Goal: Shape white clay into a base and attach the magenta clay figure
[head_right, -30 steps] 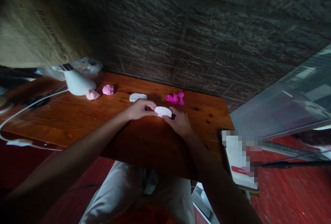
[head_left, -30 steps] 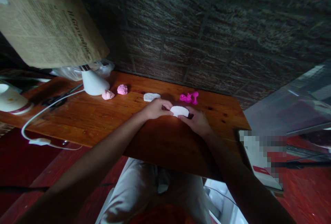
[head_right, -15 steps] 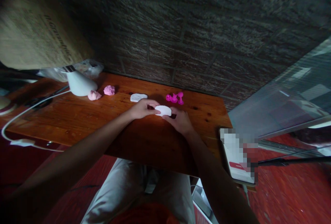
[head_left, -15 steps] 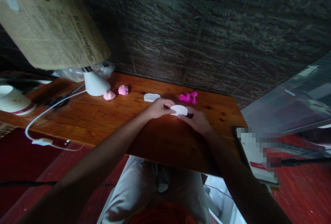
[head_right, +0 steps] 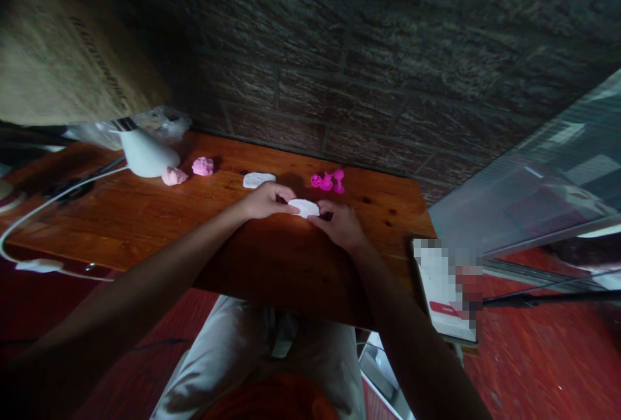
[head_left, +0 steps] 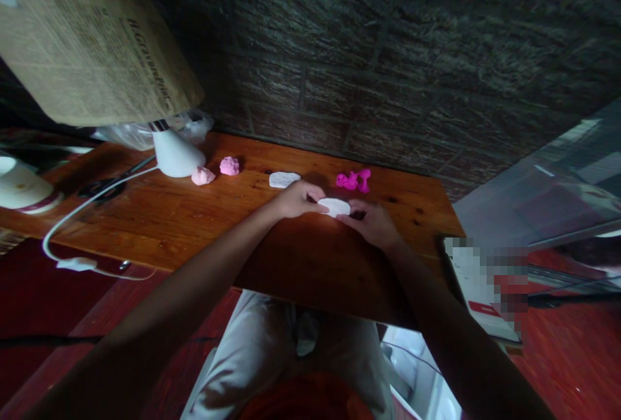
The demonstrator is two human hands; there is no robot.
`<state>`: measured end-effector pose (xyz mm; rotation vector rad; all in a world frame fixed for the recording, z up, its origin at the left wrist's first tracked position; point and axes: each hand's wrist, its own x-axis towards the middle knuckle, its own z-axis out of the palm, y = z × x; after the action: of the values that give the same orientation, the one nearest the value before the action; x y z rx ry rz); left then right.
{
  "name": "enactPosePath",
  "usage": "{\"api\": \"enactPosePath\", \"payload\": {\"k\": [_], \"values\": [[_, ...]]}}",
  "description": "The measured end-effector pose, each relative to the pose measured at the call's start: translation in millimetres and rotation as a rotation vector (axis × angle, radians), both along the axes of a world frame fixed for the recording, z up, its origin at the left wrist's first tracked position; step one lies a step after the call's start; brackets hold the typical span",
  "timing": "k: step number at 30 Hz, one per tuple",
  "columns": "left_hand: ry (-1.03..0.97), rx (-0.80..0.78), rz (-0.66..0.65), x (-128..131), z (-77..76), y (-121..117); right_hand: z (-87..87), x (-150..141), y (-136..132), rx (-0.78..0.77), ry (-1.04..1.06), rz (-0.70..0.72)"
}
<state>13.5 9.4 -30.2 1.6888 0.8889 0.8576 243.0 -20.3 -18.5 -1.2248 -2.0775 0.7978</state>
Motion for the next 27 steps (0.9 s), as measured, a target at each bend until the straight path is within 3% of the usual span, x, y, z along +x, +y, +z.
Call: {"api": "enactPosePath", "payload": {"k": [11,19,27], "values": [[-0.047,-0.047,0.0,-7.4,1.5,-3.8,-0.4,-0.8,-0.8,-0.007,0.043,0.014],[-0.023,0.007,-0.032,-6.8,-2.4,-3.6,-6.1,-6.1,-1.3,-0.039,0.077,-0.011],[-0.177,0.038,0.167,-5.4,6.1,-6.8,2.1,-10.4,-3.5,-0.134,0.298,-0.086]]}}
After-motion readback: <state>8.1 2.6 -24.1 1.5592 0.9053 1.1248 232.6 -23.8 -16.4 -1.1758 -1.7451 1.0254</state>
